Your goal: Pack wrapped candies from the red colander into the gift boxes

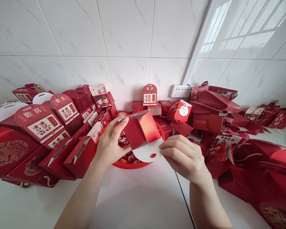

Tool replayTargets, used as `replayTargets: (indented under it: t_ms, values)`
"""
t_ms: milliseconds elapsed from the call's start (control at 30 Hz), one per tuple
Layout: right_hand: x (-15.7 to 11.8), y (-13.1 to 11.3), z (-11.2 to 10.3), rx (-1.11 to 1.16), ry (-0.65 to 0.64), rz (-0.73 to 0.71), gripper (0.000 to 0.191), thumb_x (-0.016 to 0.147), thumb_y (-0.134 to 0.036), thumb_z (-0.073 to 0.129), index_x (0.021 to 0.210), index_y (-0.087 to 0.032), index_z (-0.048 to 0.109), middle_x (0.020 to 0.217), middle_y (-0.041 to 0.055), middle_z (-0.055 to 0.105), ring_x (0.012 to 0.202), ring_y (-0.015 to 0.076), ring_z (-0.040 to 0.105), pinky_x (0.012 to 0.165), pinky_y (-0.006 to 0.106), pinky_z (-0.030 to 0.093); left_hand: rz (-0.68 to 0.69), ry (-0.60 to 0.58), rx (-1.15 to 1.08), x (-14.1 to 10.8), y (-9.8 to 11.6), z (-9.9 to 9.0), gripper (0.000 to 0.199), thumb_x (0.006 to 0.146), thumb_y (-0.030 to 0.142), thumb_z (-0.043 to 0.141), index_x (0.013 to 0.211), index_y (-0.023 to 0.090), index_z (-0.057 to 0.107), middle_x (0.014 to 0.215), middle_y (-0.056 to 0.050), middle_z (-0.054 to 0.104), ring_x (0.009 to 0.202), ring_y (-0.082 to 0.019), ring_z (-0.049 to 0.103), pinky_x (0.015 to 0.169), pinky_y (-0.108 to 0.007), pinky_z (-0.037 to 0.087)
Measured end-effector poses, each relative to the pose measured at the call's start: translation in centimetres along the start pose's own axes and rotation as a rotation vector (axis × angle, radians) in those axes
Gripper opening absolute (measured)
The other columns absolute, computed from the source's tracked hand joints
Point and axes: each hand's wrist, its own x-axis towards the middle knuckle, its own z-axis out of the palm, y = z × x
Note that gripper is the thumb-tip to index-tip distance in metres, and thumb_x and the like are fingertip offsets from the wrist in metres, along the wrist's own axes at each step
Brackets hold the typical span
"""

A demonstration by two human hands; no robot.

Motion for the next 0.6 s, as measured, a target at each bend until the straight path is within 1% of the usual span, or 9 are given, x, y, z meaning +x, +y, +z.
replayTargets:
  t_ms: [67,100,167,200,300,367,467,533,600]
  values:
    - [0.2,-0.2,-0.1,0.044,-0.036,0.011,0.010,0.090,-0.013,0.066,0.096,-0.020,0.062,0.091,0.0053,0.069,0.087,0.0188,0.061,0.071,0.031,0.053,0.072,0.052,0.036,0.1,-0.5,0.0,0.089,0.080,0.021,0.073,0.154,0.030,0.023,0.143,-0.014,0.049,0.130,-0.030,0.054,0.099,-0.040,0.053]
    - [0.3,-0.3,-0.1,0.067,-0.056,0.019,0.010,0.092,-0.026,0.067,0.098,-0.019,0.063,0.095,0.0073,0.068,0.089,0.0200,0.060,0.073,0.033,0.053,0.098,0.058,0.056,0.1,-0.6,-0.1,0.087,0.080,0.021,0.073,0.152,0.030,0.026,0.143,-0.014,0.050,0.129,-0.030,0.055,0.099,-0.040,0.054]
    - [0.5,-0.5,-0.1,0.087,-0.102,0.052,0.032,0.095,-0.048,0.060,0.107,-0.019,0.067,0.100,0.0107,0.065,0.091,0.0224,0.059,0.079,0.038,0.051,0.132,0.014,0.106,0.1,-0.6,-0.1,0.079,0.081,0.019,0.072,0.149,0.028,0.031,0.145,-0.015,0.049,0.130,-0.030,0.054,0.101,-0.041,0.052]
    - [0.5,-0.6,0.0,0.076,-0.130,0.078,0.039,0.096,-0.053,0.055,0.113,-0.020,0.068,0.100,0.0110,0.063,0.090,0.0226,0.058,0.080,0.039,0.049,0.142,-0.025,0.134,0.0,-0.6,-0.1,0.074,0.082,0.018,0.070,0.146,0.028,0.034,0.146,-0.015,0.049,0.131,-0.030,0.053,0.103,-0.042,0.051]
    - [0.6,-0.7,0.6,0.023,-0.274,0.173,0.039,0.100,-0.048,0.051,0.127,-0.023,0.065,0.088,0.0064,0.060,0.081,0.0198,0.055,0.077,0.037,0.044,0.149,-0.143,0.193,-0.2,-0.2,0.0,0.062,0.085,0.014,0.065,0.140,0.027,0.042,0.149,-0.014,0.046,0.134,-0.029,0.051,0.103,-0.042,0.050]
    - [0.6,-0.6,1.0,0.002,-0.353,0.224,0.036,0.101,-0.044,0.051,0.127,-0.022,0.064,0.087,0.0051,0.063,0.079,0.0189,0.056,0.076,0.035,0.042,0.137,-0.206,0.200,-0.3,0.0,0.2,0.059,0.084,0.014,0.065,0.138,0.026,0.044,0.150,-0.013,0.044,0.133,-0.029,0.051,0.102,-0.042,0.051]
    - [0.6,-0.2,1.2,-0.001,-0.367,0.299,0.033,0.101,-0.044,0.050,0.110,-0.018,0.067,0.085,0.0046,0.065,0.076,0.0180,0.057,0.074,0.034,0.040,0.114,-0.249,0.209,-0.4,0.0,0.5,0.061,0.084,0.019,0.069,0.140,0.027,0.045,0.149,-0.013,0.045,0.128,-0.031,0.055,0.095,-0.043,0.055]
    - [0.5,0.0,1.1,0.040,-0.363,0.373,0.031,0.101,-0.045,0.051,0.097,-0.017,0.065,0.079,0.0028,0.062,0.071,0.0165,0.055,0.070,0.031,0.039,0.098,-0.268,0.213,-0.3,0.0,0.7,0.064,0.083,0.022,0.069,0.142,0.028,0.044,0.146,-0.013,0.047,0.124,-0.032,0.058,0.090,-0.043,0.057]
    - [0.5,0.3,1.0,0.071,-0.356,0.470,0.026,0.101,-0.040,0.052,0.088,-0.019,0.061,0.076,0.0015,0.060,0.068,0.0149,0.052,0.065,0.028,0.039,0.099,-0.299,0.203,-0.3,0.1,1.0,0.065,0.084,0.021,0.068,0.144,0.030,0.043,0.145,-0.013,0.049,0.123,-0.032,0.059,0.086,-0.042,0.058]
